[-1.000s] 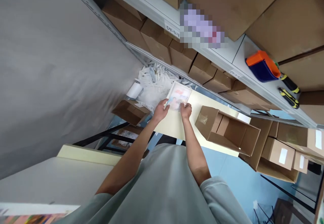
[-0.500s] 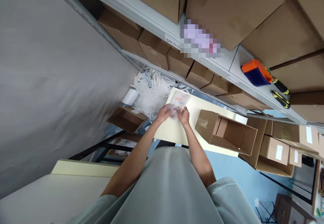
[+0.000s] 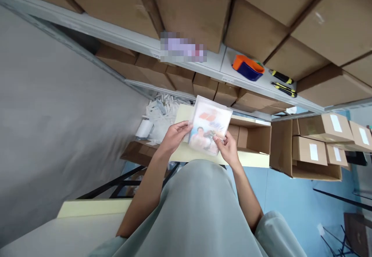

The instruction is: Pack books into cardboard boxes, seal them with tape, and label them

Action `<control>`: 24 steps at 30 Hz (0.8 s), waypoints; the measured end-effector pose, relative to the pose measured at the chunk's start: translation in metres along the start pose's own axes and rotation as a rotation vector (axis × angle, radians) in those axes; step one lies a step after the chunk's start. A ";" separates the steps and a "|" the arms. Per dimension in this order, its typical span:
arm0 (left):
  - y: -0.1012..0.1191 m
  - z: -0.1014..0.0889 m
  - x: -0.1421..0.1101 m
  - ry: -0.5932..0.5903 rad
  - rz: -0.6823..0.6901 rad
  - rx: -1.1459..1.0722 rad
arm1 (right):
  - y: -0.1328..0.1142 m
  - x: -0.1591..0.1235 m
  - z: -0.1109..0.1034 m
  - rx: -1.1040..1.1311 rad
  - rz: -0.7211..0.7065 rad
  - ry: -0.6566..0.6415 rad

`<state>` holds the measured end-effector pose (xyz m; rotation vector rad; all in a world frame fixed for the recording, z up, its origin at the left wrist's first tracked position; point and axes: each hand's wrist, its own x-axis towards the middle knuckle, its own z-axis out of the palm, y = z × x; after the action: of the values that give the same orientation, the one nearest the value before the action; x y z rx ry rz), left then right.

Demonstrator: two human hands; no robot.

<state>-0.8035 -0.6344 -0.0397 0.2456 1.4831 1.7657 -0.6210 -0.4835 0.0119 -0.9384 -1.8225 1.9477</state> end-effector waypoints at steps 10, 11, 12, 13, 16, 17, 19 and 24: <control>-0.013 0.166 -0.014 0.007 0.218 0.305 | -0.009 -0.031 -0.159 0.103 0.048 0.080; -0.017 0.178 -0.016 0.015 0.227 0.330 | -0.007 -0.032 -0.171 0.122 0.071 0.068; -0.021 0.191 -0.017 0.023 0.235 0.352 | -0.004 -0.033 -0.183 0.140 0.093 0.053; -0.024 0.202 -0.018 0.034 0.243 0.371 | -0.002 -0.032 -0.195 0.156 0.112 0.042; -0.033 0.230 -0.022 0.083 0.261 0.426 | 0.006 -0.027 -0.224 0.191 0.162 0.027; -0.036 0.237 -0.023 0.105 0.264 0.443 | 0.008 -0.025 -0.231 0.196 0.184 0.013; -0.040 0.248 -0.027 0.140 0.267 0.471 | 0.012 -0.020 -0.245 0.203 0.226 -0.029; -0.045 0.262 -0.037 0.169 0.242 0.485 | 0.012 -0.015 -0.262 0.253 0.203 -0.097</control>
<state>-0.6005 -0.4661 0.0091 0.5526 2.0694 1.6128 -0.4387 -0.2948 0.0103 -0.9920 -1.5295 2.3190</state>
